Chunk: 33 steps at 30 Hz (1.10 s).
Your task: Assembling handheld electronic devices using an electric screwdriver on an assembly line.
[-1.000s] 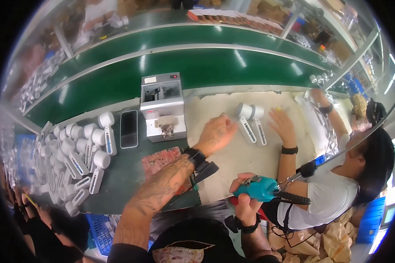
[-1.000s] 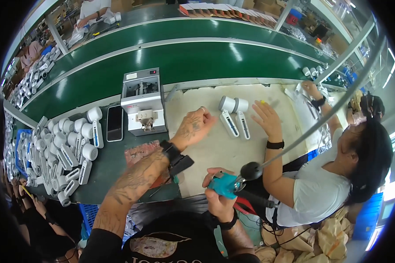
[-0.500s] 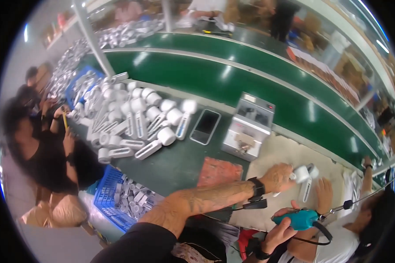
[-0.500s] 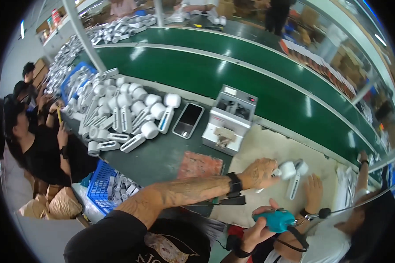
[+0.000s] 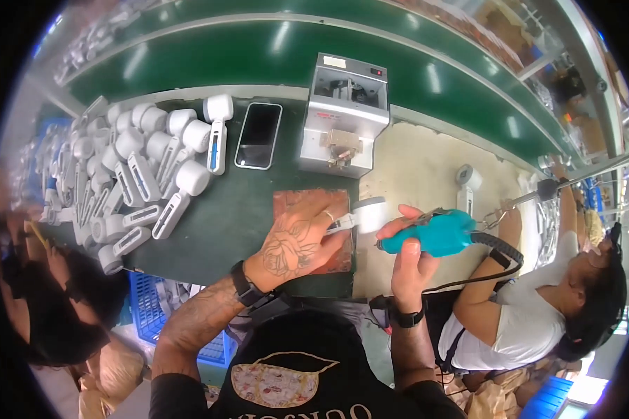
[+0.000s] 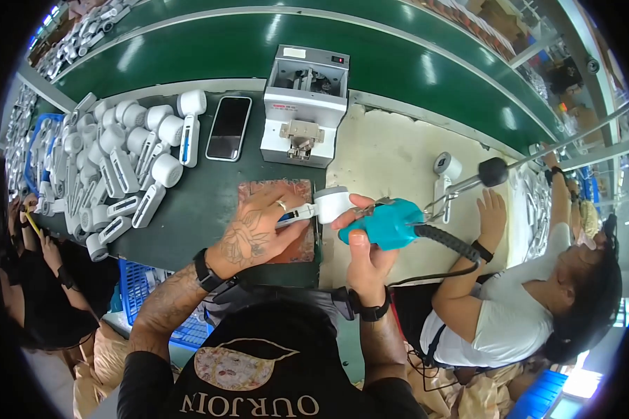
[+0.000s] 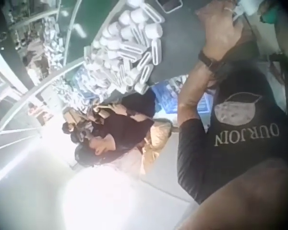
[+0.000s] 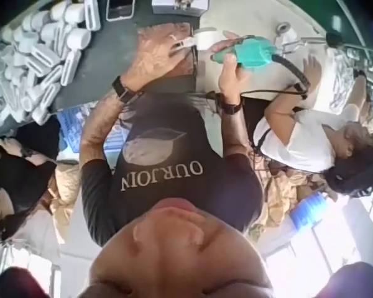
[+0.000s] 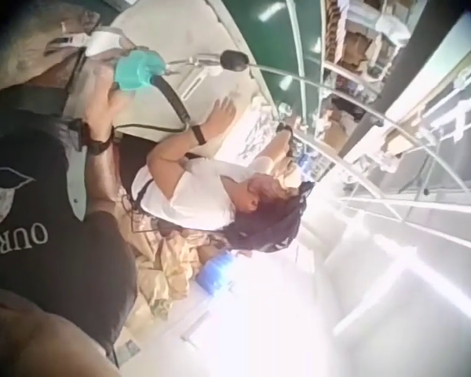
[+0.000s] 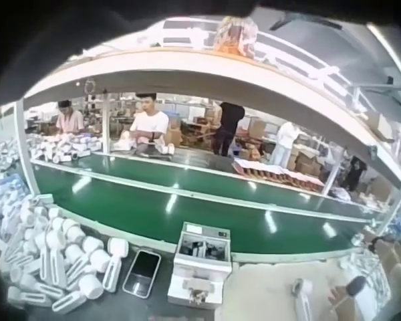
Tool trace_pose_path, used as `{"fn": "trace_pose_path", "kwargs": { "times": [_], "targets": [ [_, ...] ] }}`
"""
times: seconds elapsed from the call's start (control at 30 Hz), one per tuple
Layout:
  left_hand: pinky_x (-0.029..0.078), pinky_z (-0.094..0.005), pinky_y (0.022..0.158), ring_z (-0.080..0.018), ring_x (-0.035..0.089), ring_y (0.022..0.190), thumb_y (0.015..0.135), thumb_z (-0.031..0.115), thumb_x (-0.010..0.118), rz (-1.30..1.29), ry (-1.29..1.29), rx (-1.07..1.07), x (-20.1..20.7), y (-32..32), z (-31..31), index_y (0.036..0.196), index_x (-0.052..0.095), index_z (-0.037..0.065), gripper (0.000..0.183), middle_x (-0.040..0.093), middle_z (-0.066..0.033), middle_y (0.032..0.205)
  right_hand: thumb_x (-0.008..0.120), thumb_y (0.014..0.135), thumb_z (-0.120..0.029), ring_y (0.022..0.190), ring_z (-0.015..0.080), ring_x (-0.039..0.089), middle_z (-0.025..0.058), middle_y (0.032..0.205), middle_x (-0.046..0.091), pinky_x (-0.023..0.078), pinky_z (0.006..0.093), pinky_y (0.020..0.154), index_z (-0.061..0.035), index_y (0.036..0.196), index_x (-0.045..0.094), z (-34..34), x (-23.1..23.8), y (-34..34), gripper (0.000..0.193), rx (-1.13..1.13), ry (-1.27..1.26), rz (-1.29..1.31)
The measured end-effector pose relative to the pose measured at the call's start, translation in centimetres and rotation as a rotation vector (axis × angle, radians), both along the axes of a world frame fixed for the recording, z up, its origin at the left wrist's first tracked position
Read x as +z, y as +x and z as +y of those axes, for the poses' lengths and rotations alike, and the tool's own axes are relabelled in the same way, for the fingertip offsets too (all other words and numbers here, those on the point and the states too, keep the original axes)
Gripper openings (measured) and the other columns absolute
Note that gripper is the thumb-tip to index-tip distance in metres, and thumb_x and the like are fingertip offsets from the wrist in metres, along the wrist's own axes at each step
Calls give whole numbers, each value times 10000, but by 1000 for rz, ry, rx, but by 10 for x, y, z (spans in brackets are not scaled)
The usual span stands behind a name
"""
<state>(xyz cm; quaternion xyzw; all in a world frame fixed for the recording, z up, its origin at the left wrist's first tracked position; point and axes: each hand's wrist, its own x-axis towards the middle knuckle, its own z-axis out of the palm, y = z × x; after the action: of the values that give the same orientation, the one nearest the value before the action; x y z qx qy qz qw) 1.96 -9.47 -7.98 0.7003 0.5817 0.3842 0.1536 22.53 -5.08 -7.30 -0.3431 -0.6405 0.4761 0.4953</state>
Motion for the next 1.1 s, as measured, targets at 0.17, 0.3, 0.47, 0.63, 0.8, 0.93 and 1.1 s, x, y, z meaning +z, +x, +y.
{"fn": "trace_pose_path", "kwargs": {
  "times": [0.17,0.3,0.47,0.63,0.8,0.93,1.1],
  "targets": [
    [548,-403,878,-341,628,1114,836,207,723,156,55,-13,-8,-3,-9,1116,652,67,320,642,-143,1238,500,970,-632,719,189,552,81,807,571,449,326,642,49,1220,500,-6,24,-12,726,-49,-22,185],
    [529,-428,931,-350,619,1134,843,211,715,108,69,-85,-5,-14,-4,1109,655,62,311,645,-139,1219,527,897,-736,612,171,485,46,727,503,405,320,567,-39,1052,509,7,42,-29,714,27,-57,325],
    [450,-439,855,-306,597,959,842,236,739,8,-90,-164,6,-30,8,1040,683,87,254,644,-76,1031,569,906,-691,595,169,493,45,697,518,415,327,555,-22,1042,526,44,58,-73,684,61,-8,308],
    [449,-432,853,-304,568,975,856,292,738,103,37,-125,-14,-27,5,1143,653,84,364,625,-75,1096,544,1012,-511,639,173,569,59,722,569,458,303,592,16,1097,555,83,49,-109,533,71,161,195],
    [453,-420,892,-285,559,1009,850,348,745,156,91,-95,-17,-27,-9,1242,622,90,485,608,-66,1127,536,1032,-428,635,159,575,59,724,579,459,286,569,0,1051,556,93,34,-129,429,88,159,161],
    [451,-419,908,-284,558,1003,842,348,752,95,87,-97,-20,-25,-4,1229,636,98,476,607,-62,1124,532,1040,-377,633,152,572,60,720,581,454,285,559,-7,1028,549,96,19,-125,370,109,163,193],
    [447,-439,949,-282,554,1070,874,346,700,89,61,-94,-23,-29,-5,1250,623,70,473,601,-87,1188,548,1028,-414,620,153,548,58,702,560,447,292,576,25,1067,548,69,33,-116,441,142,32,60]
  ]
}}
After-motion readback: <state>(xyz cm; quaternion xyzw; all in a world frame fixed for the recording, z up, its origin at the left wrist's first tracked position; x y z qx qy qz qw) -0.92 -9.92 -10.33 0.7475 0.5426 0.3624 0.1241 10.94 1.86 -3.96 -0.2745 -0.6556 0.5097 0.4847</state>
